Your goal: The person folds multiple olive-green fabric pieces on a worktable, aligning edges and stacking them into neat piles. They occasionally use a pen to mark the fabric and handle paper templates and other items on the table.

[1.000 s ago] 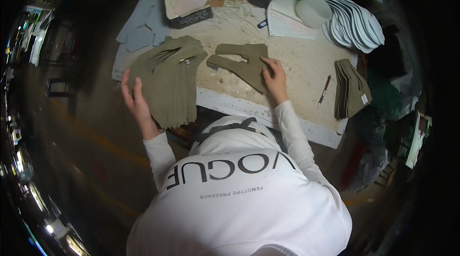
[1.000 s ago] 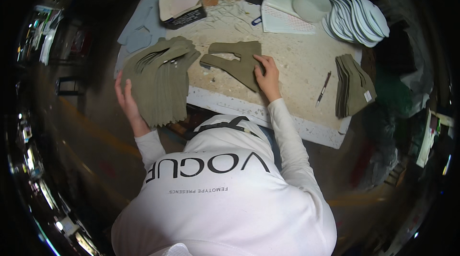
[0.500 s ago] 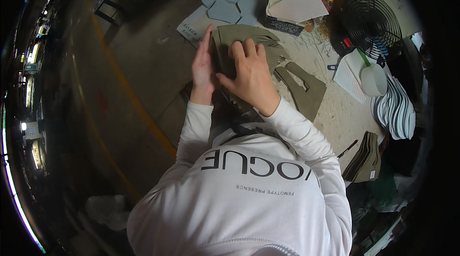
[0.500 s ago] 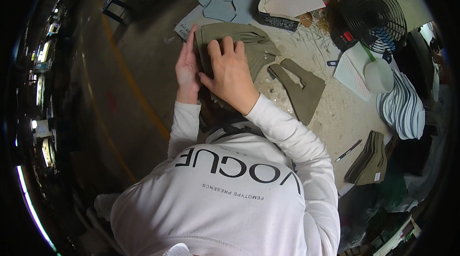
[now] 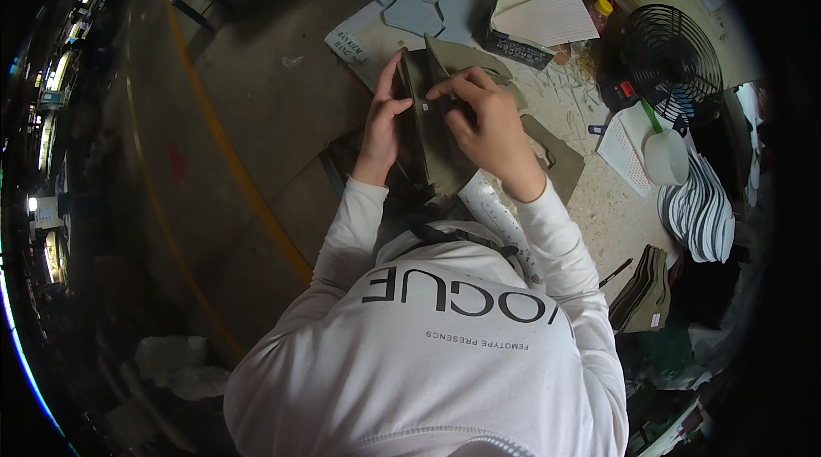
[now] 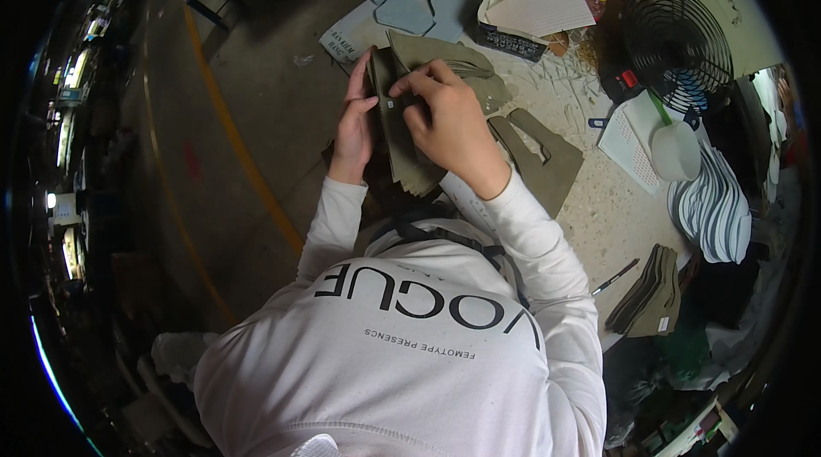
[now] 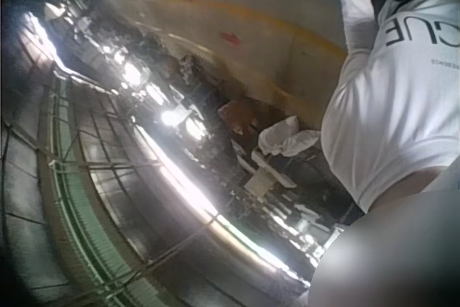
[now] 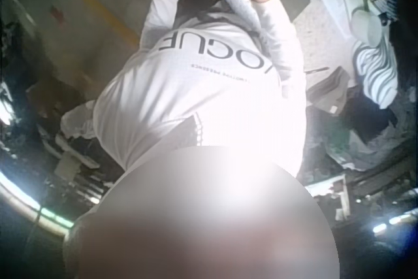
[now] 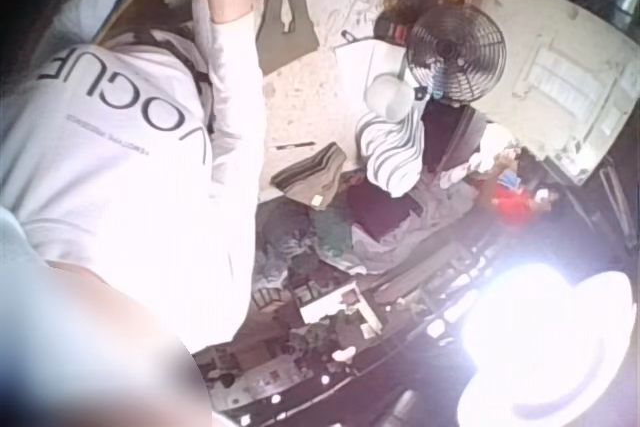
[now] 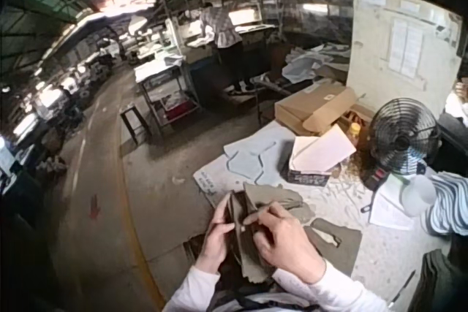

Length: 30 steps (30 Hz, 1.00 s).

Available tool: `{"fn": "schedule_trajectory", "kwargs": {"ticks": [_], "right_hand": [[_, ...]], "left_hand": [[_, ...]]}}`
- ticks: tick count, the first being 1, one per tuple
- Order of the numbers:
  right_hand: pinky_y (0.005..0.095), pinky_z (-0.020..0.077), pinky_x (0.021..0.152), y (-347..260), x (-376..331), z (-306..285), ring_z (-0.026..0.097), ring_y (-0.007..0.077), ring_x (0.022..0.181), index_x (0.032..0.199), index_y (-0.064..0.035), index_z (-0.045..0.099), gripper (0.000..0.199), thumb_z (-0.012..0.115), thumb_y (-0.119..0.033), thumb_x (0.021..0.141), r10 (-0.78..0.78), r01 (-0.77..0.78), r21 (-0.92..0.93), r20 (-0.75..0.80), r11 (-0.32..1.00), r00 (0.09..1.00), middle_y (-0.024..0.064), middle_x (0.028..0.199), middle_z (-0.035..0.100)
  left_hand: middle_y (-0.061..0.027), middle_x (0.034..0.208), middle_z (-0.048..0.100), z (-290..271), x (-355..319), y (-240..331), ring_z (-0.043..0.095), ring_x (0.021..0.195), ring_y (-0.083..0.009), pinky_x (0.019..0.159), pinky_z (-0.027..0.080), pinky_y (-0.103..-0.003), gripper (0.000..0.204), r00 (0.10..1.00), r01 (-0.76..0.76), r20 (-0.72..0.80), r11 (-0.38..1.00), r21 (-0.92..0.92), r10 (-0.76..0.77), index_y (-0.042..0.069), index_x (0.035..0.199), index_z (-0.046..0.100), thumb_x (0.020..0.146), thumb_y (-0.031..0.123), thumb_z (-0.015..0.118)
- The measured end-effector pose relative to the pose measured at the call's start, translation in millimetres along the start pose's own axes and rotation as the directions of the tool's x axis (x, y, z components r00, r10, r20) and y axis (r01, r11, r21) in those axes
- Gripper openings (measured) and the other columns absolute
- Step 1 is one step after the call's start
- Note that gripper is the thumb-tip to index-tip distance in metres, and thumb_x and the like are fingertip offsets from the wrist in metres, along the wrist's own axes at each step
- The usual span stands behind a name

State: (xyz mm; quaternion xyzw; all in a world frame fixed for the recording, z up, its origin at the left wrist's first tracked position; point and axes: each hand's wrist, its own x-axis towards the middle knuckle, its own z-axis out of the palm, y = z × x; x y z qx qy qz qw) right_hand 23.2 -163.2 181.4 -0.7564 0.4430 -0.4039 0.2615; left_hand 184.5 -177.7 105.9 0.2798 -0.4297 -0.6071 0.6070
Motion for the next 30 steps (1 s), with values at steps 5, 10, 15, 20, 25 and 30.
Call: {"fn": "schedule_trajectory", "kwargs": {"ticks": [5, 10, 15, 20, 25, 30], "right_hand": [[0.0393, 0.0417, 0.074, -16, -7, 22, 0.05, 0.0339, 0.079, 0.094, 0.0006, 0.056, 0.037, 0.076, -0.016, 0.067, -0.127, 0.093, -0.392, -0.061, 0.915, 0.99, 0.0145, 0.093, 0.052], [0.0447, 0.0467, 0.077, -11, -1, 4, 0.055, 0.0383, 0.087, 0.108, -0.0031, 0.056, 0.041, 0.067, -0.004, 0.068, 0.088, -0.082, -0.113, 0.048, 0.99, 0.995, 0.017, 0.099, 0.054], [0.0446, 0.0497, 0.075, -14, 1, -9, 0.06, 0.0399, 0.09, 0.119, -0.0032, 0.057, 0.05, 0.059, 0.005, 0.071, -0.018, 0.018, -0.034, 0.011, 0.999, 1.0, 0.0188, 0.101, 0.057], [0.0377, 0.0501, 0.073, -8, -3, -52, 0.063, 0.0345, 0.086, 0.116, -0.0028, 0.061, 0.043, 0.054, 0.004, 0.074, -0.038, 0.044, 0.055, -0.1, 0.998, 0.994, 0.0186, 0.108, 0.061], [0.0264, 0.0428, 0.088, -4, -32, -113, 0.057, 0.0158, 0.096, 0.122, -0.0017, 0.059, 0.044, 0.054, 0.001, 0.079, 0.059, -0.004, 0.272, -0.194, 0.962, 0.979, 0.0113, 0.11, 0.06], [0.0267, 0.0417, 0.097, -11, -98, -171, 0.056, 0.0168, 0.11, 0.128, 0.0053, 0.053, 0.046, 0.051, 0.001, 0.083, 0.441, -0.198, 0.635, -0.25, 0.747, 0.862, 0.0132, 0.124, 0.057]], "left_hand": [[-0.0107, 0.15, 0.03, -1, 2, -3, 0.029, 0.137, -0.0231, 0.114, 0.019, -0.035, 0.067, 1.0, 0.0, 0.011, 1.0, 0.0, 0.0, 0.003, 0.145, 0.029, 0.08, 0.016, 0.042], [-0.0111, 0.147, 0.033, 0, -2, -4, 0.031, 0.136, -0.0231, 0.112, 0.022, -0.036, 0.062, 0.999, 0.028, -0.01, 0.972, -0.234, -0.031, 0.003, 0.145, 0.027, 0.089, 0.02, 0.047], [-0.0133, 0.14, 0.038, 17, -2, -9, 0.038, 0.128, -0.0219, 0.107, 0.031, -0.034, 0.071, 0.989, -0.136, -0.023, 0.956, 0.261, 0.147, 0.006, 0.145, 0.025, 0.083, -0.001, 0.058], [-0.0127, 0.134, 0.047, 20, -2, -5, 0.045, 0.122, -0.0203, 0.104, 0.034, -0.032, 0.052, 0.98, -0.179, -0.014, 0.905, 0.386, 0.199, 0.003, 0.137, 0.04, 0.087, 0.0, 0.053], [-0.0091, 0.131, 0.053, 15, -1, -8, 0.045, 0.123, -0.0189, 0.106, 0.029, -0.032, 0.039, 0.986, -0.146, -0.017, 0.895, 0.421, 0.168, 0.0, 0.126, 0.053, 0.087, 0.003, 0.051], [-0.0095, 0.134, 0.05, 16, -1, -11, 0.043, 0.125, -0.02, 0.107, 0.029, -0.033, 0.041, 0.991, -0.097, -0.053, 0.927, 0.361, 0.124, 0.001, 0.128, 0.052, 0.087, 0.007, 0.049]]}}
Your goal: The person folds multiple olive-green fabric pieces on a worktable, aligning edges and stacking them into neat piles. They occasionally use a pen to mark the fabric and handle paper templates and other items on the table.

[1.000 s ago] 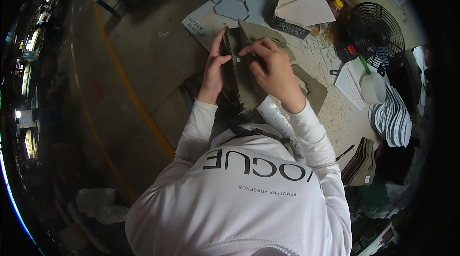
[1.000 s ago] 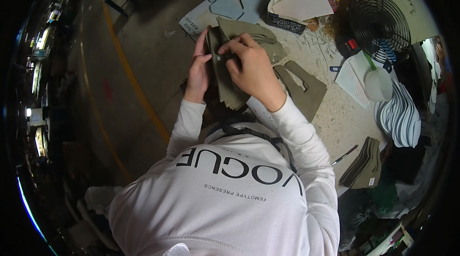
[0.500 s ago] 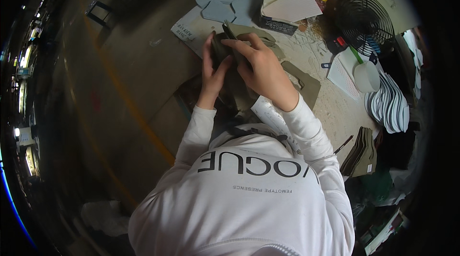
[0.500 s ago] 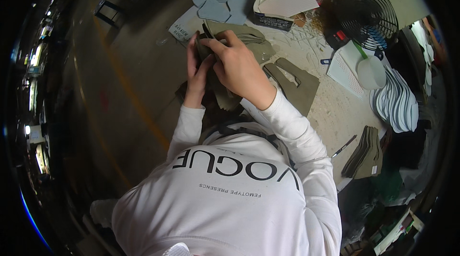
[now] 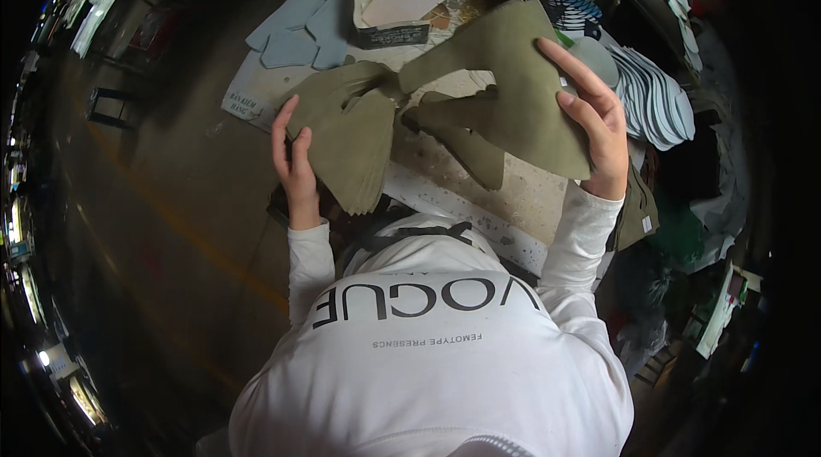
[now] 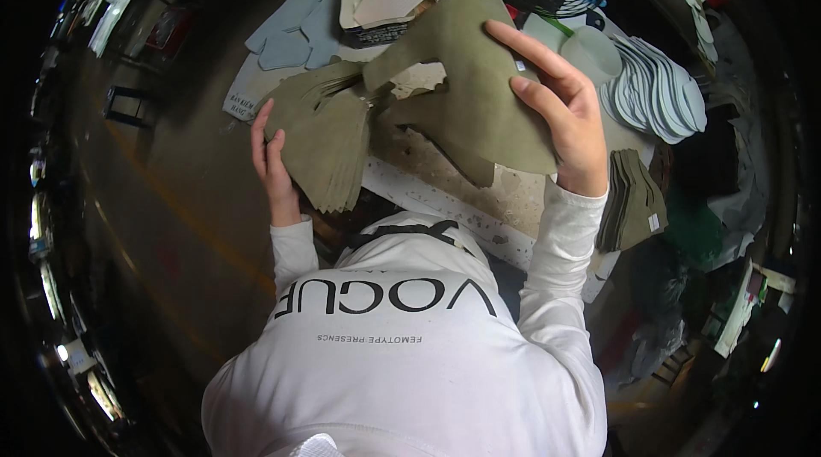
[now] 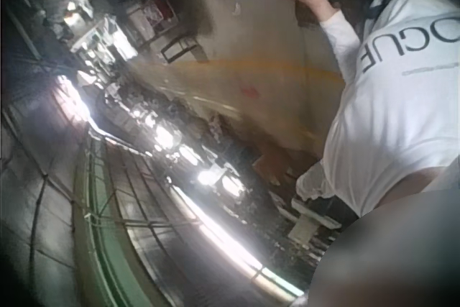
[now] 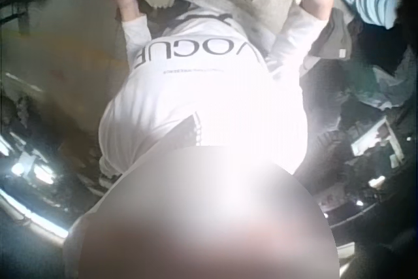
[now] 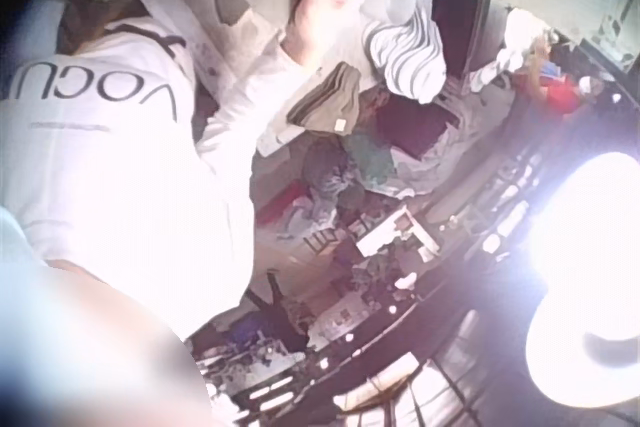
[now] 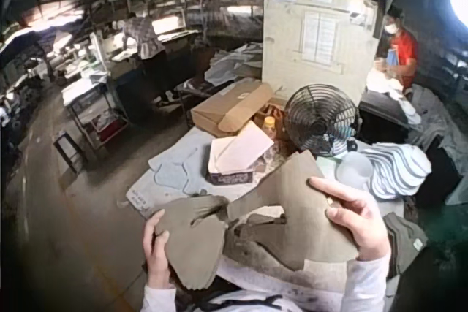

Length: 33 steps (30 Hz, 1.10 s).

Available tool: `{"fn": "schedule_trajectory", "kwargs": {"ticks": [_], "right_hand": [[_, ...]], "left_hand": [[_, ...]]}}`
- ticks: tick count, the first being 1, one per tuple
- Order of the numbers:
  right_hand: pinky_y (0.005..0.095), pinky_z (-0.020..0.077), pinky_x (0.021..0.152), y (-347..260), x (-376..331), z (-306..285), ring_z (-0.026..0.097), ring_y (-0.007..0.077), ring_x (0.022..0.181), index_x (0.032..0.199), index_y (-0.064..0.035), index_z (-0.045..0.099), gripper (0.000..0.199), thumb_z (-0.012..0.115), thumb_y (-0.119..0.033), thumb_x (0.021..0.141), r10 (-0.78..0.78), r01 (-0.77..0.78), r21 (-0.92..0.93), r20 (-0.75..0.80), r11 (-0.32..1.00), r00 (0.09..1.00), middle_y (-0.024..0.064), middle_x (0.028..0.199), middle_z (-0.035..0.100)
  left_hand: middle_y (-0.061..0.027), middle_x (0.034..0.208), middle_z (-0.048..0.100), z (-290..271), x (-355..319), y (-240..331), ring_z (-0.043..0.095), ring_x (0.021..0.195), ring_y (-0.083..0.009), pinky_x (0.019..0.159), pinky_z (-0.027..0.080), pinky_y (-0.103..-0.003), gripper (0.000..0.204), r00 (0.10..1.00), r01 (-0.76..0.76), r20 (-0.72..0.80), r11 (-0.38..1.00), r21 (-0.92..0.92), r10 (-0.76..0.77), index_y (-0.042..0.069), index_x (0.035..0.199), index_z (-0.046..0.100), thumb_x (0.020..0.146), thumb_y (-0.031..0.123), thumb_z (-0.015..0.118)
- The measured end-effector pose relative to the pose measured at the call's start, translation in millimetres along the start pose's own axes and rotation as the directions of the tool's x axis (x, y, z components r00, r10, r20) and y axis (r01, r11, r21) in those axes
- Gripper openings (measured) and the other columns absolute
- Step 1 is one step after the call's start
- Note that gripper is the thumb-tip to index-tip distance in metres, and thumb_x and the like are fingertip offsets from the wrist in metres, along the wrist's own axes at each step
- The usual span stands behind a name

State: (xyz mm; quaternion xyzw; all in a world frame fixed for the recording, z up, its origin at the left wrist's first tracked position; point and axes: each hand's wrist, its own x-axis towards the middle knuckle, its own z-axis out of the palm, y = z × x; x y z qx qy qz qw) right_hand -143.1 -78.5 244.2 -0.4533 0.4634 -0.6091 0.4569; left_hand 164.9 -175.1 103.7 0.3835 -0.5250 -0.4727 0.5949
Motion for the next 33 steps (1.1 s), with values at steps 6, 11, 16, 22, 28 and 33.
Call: {"fn": "schedule_trajectory", "kwargs": {"ticks": [6, 11, 16, 22, 28, 33], "right_hand": [[0.0256, 0.0412, 0.096, 21, -35, -31, 0.056, 0.0148, 0.11, 0.129, 0.0041, 0.053, 0.045, 0.052, 0.001, 0.084, 0.163, -0.176, -0.064, -0.17, 0.982, 0.972, 0.0118, 0.127, 0.056], [0.0255, 0.0368, 0.1, 75, -42, -18, 0.051, 0.0152, 0.116, 0.129, 0.0015, 0.054, 0.044, 0.054, 0.002, 0.085, 0.07, -0.079, -0.048, -0.165, 0.996, 0.984, 0.0093, 0.132, 0.053], [0.0255, 0.0339, 0.102, 157, -47, -25, 0.048, 0.0167, 0.121, 0.133, -0.0009, 0.051, 0.047, 0.055, 0.004, 0.086, 0.034, -0.045, -0.027, -0.322, 0.999, 0.946, 0.0085, 0.13, 0.052], [0.0306, 0.0375, 0.099, 246, -60, -56, 0.051, 0.0235, 0.114, 0.127, -0.0046, 0.056, 0.047, 0.061, -0.004, 0.081, 0.061, -0.233, -0.332, -0.455, 0.914, 0.888, 0.0109, 0.128, 0.052], [0.0488, 0.0328, 0.102, 265, -30, -28, 0.041, 0.0467, 0.118, 0.144, -0.0078, 0.029, 0.089, 0.074, -0.027, 0.069, -0.197, -0.438, -0.785, -0.559, 0.438, 0.805, 0.0355, 0.13, 0.04], [0.0468, 0.0363, 0.102, 264, -8, -8, 0.041, 0.0466, 0.121, 0.142, -0.0095, 0.033, 0.08, 0.071, -0.018, 0.072, -0.159, -0.474, -0.79, -0.564, 0.389, 0.81, 0.036, 0.132, 0.039]], "left_hand": [[-0.0105, 0.133, 0.049, 2, -1, -1, 0.043, 0.124, -0.021, 0.107, 0.03, -0.035, 0.041, 0.999, 0.02, -0.034, 1.0, -0.011, -0.02, -0.001, 0.128, 0.051, 0.088, 0.008, 0.048], [-0.0107, 0.133, 0.049, 3, -2, 1, 0.044, 0.123, -0.0212, 0.105, 0.033, -0.035, 0.042, 0.997, 0.052, -0.049, 0.999, -0.016, -0.053, 0.0, 0.129, 0.051, 0.087, 0.008, 0.047], [-0.0107, 0.135, 0.047, 4, -2, 3, 0.044, 0.123, -0.0218, 0.104, 0.035, -0.036, 0.044, 0.997, 0.07, -0.04, 0.997, -0.035, -0.072, 0.002, 0.13, 0.05, 0.087, 0.009, 0.047], [-0.0113, 0.136, 0.046, 4, -2, 2, 0.044, 0.124, -0.0227, 0.104, 0.035, -0.036, 0.045, 0.996, 0.071, -0.045, 0.997, -0.019, -0.071, 0.001, 0.13, 0.049, 0.086, 0.009, 0.045], [-0.0117, 0.135, 0.046, 4, -2, 1, 0.043, 0.124, -0.0229, 0.104, 0.035, -0.036, 0.045, 0.997, 0.07, -0.032, 0.997, -0.025, -0.071, 0.0, 0.131, 0.048, 0.086, 0.008, 0.045], [-0.0111, 0.136, 0.046, 3, -3, 0, 0.04, 0.127, -0.0221, 0.108, 0.029, -0.035, 0.045, 1.0, -0.013, -0.023, 1.0, 0.013, 0.014, 0.0, 0.131, 0.047, 0.087, 0.008, 0.046]]}}
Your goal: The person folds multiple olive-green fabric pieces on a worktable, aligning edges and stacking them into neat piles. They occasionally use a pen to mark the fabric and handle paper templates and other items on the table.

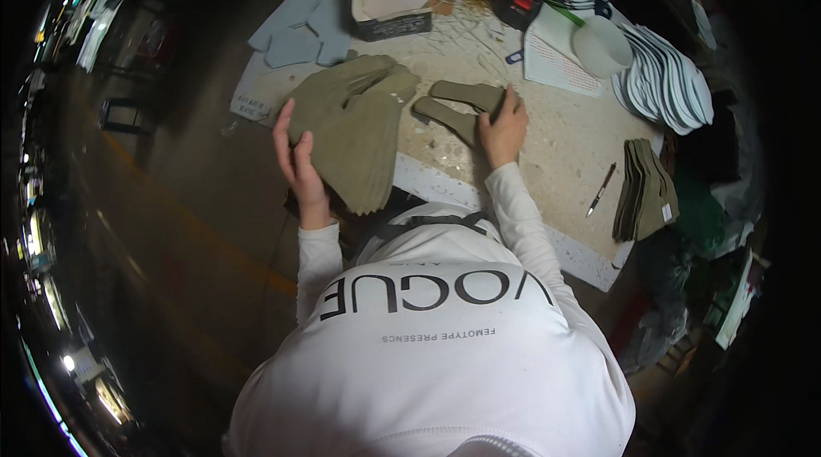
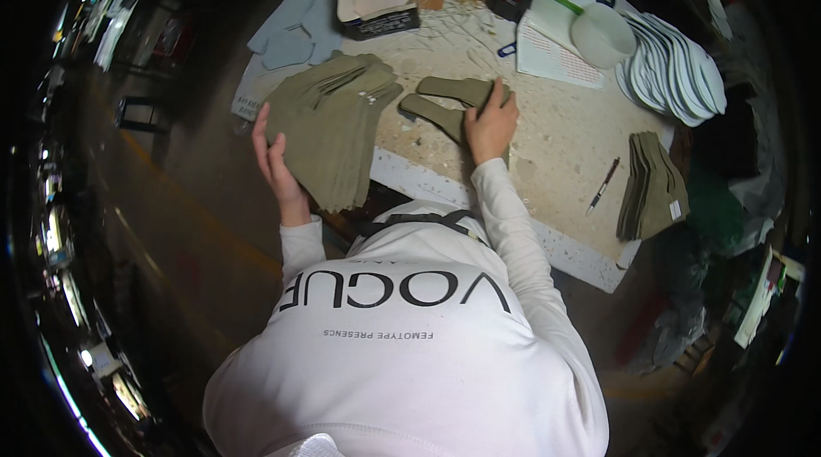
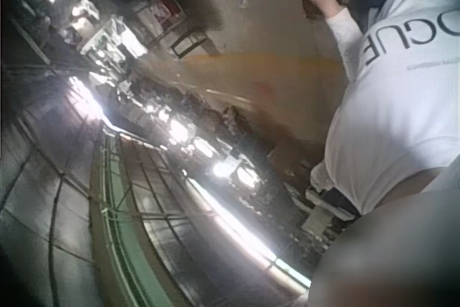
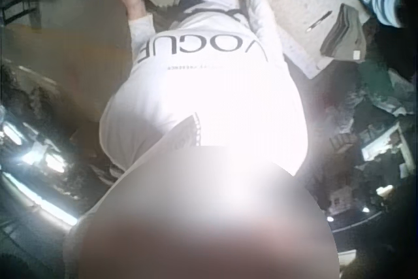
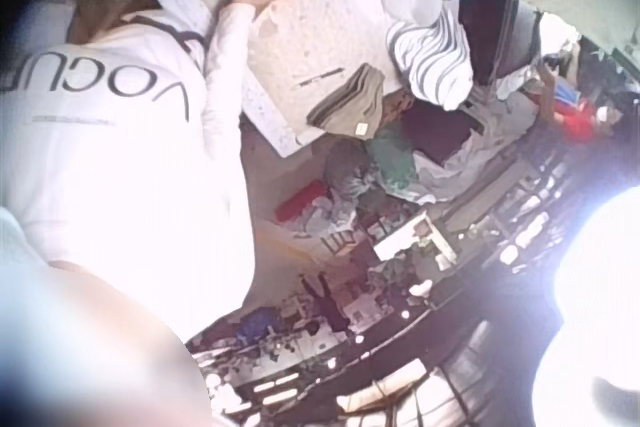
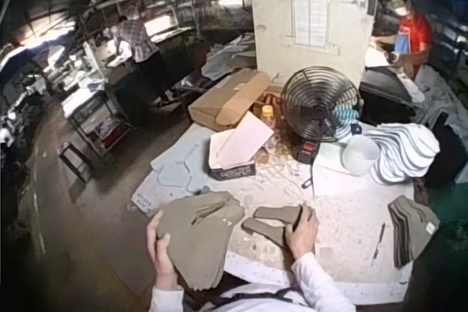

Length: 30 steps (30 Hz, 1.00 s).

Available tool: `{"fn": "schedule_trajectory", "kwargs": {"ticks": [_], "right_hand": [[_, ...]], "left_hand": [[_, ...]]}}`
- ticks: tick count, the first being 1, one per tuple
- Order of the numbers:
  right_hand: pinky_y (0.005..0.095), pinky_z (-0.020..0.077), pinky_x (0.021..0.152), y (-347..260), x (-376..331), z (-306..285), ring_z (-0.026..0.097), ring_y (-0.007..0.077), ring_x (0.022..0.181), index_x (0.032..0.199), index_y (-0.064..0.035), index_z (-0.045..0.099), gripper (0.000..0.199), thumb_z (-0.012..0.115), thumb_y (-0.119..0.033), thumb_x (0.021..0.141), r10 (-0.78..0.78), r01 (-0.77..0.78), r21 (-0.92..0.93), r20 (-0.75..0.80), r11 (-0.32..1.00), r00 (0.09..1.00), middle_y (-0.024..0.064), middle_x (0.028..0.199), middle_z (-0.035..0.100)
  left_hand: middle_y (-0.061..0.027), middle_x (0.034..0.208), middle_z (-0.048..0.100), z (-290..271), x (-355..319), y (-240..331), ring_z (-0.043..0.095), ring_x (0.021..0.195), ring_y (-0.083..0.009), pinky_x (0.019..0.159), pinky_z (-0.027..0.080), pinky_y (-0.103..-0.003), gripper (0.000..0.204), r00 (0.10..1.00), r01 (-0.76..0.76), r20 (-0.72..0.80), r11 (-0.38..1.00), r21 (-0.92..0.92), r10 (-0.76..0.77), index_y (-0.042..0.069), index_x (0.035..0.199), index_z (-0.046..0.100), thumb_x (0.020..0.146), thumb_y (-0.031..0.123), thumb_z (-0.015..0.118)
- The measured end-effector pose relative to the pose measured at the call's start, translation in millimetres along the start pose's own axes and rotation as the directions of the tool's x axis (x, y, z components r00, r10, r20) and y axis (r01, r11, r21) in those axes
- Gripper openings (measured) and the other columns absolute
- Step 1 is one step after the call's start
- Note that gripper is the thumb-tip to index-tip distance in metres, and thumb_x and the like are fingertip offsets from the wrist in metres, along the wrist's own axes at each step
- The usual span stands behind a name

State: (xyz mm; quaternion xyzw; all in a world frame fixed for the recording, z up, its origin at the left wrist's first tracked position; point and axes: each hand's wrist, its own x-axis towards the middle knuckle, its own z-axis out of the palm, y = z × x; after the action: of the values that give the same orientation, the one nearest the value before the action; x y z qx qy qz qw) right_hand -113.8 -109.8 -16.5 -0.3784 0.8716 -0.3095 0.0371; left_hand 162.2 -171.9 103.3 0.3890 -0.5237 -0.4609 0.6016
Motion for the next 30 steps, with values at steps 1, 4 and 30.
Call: {"fn": "schedule_trajectory", "kwargs": {"ticks": [1, 4, 30], "right_hand": [[0.0457, 0.0359, 0.103, -5, 1, -7, 0.042, 0.0456, 0.121, 0.142, -0.0102, 0.034, 0.08, 0.071, -0.017, 0.072, 0.017, -0.016, -0.019, 0.034, 1.0, 0.999, 0.0349, 0.133, 0.04], [0.0441, 0.0369, 0.102, -39, -1, -38, 0.043, 0.044, 0.12, 0.141, -0.01, 0.038, 0.078, 0.075, -0.022, 0.073, -0.014, 0.01, -0.204, -0.019, 0.979, 1.0, 0.03, 0.133, 0.042], [0.0395, 0.0474, 0.078, -224, -75, -106, 0.054, 0.0319, 0.095, 0.11, -0.005, 0.055, 0.044, 0.073, -0.015, 0.071, -0.777, 0.688, 0.362, 0.266, 0.629, 0.57, 0.0132, 0.108, 0.051]], "left_hand": [[-0.0109, 0.137, 0.045, -1, 0, 0, 0.039, 0.128, -0.0219, 0.109, 0.027, -0.035, 0.045, 1.0, 0.011, 0.007, 1.0, -0.007, -0.011, 0.0, 0.131, 0.047, 0.087, 0.008, 0.047], [-0.011, 0.139, 0.044, -3, 2, 0, 0.037, 0.129, -0.0216, 0.11, 0.024, -0.034, 0.045, 0.999, 0.013, 0.034, 1.0, 0.003, -0.013, -0.001, 0.132, 0.046, 0.088, 0.011, 0.047], [-0.012, 0.151, 0.027, -14, 1, -4, 0.019, 0.142, -0.0245, 0.115, 0.012, -0.036, 0.067, 0.999, 0.025, 0.039, 0.949, -0.313, -0.013, 0.001, 0.145, 0.027, 0.1, 0.048, 0.01]]}}
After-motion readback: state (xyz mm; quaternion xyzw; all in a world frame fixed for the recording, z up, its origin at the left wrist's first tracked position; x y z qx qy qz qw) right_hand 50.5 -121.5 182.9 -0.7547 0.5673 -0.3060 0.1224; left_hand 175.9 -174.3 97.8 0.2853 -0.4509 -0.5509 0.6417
